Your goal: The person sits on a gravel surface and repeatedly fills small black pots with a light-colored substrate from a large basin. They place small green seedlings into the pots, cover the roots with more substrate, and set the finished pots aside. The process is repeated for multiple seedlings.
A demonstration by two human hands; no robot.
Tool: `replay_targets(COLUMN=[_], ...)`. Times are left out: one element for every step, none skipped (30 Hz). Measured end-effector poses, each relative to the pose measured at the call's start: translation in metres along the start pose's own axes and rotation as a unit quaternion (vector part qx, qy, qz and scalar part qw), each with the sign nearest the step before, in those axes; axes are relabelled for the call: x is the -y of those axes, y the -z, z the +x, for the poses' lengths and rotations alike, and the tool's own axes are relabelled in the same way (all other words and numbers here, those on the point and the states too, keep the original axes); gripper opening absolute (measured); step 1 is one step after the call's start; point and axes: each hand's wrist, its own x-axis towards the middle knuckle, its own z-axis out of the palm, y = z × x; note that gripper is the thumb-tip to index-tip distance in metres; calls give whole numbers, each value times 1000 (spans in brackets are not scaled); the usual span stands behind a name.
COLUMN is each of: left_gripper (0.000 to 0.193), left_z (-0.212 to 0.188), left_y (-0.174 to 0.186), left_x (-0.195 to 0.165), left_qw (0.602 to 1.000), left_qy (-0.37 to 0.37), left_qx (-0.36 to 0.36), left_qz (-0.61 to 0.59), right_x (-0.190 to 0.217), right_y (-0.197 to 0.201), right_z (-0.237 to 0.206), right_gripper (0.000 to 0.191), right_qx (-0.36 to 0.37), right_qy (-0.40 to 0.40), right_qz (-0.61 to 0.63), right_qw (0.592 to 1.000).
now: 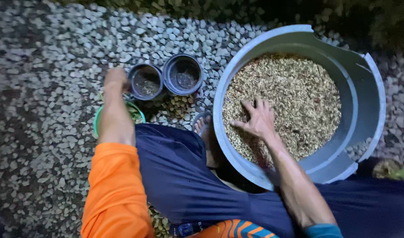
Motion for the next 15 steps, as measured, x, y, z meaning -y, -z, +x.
replay_targets(left_gripper=[20,19,20,20,21,22,23,22,22,20,19,21,22,23,24], left_z=[-2,-2,-3,-7,-12,-18,-23,-28,-34,-41,-48,-52,-56,-56,-57], left_y=[-4,-5,-6,-7,-7,-7,-5,-5,-3,-3,-2,-1,-1,-1,-2], left_x=[-5,-9,-12,-15,-20,-25,-29,-33,-39,-45,-50,-55,-60,-65,-67], left_qw=[997,988,984,979,973,979,983,974,970,968,966,971,976,975,974], left_qy=[2,-3,-18,-37,-57,-54,-49,-104,-134,-130,-125,-95,-62,-52,-40], left_qx=[-76,-151,-176,-198,-221,-195,-173,-174,-165,-180,-195,-198,-198,-204,-205], left_qz=[-8,-16,-3,10,23,33,44,103,117,116,114,92,71,77,86], right_x=[2,4,2,-1,-2,-4,-5,-6,-6,-6,-5,-5,-5,-5,-5], right_y=[-3,-7,-8,-9,-11,-12,-12,-12,-12,-12,-12,-12,-12,-12,-13], right_z=[-2,-5,-8,-11,-13,-15,-16,-17,-18,-19,-20,-21,-22,-23,-24], right_gripper=[103,101,99,98,96,94,94,93,92,92,92,92,91,91,91], right_qx=[-14,-31,-47,-53,-61,-69,-62,-58,-54,-60,-64,-68,-73,-76,-75], right_qy=[15,24,22,24,25,28,22,15,7,4,2,2,-1,-3,-4], right_qz=[-12,-24,-38,-39,-39,-40,-27,-14,0,2,2,3,9,16,26], right_qw=[1000,999,998,998,997,996,997,998,999,998,998,998,997,997,997])
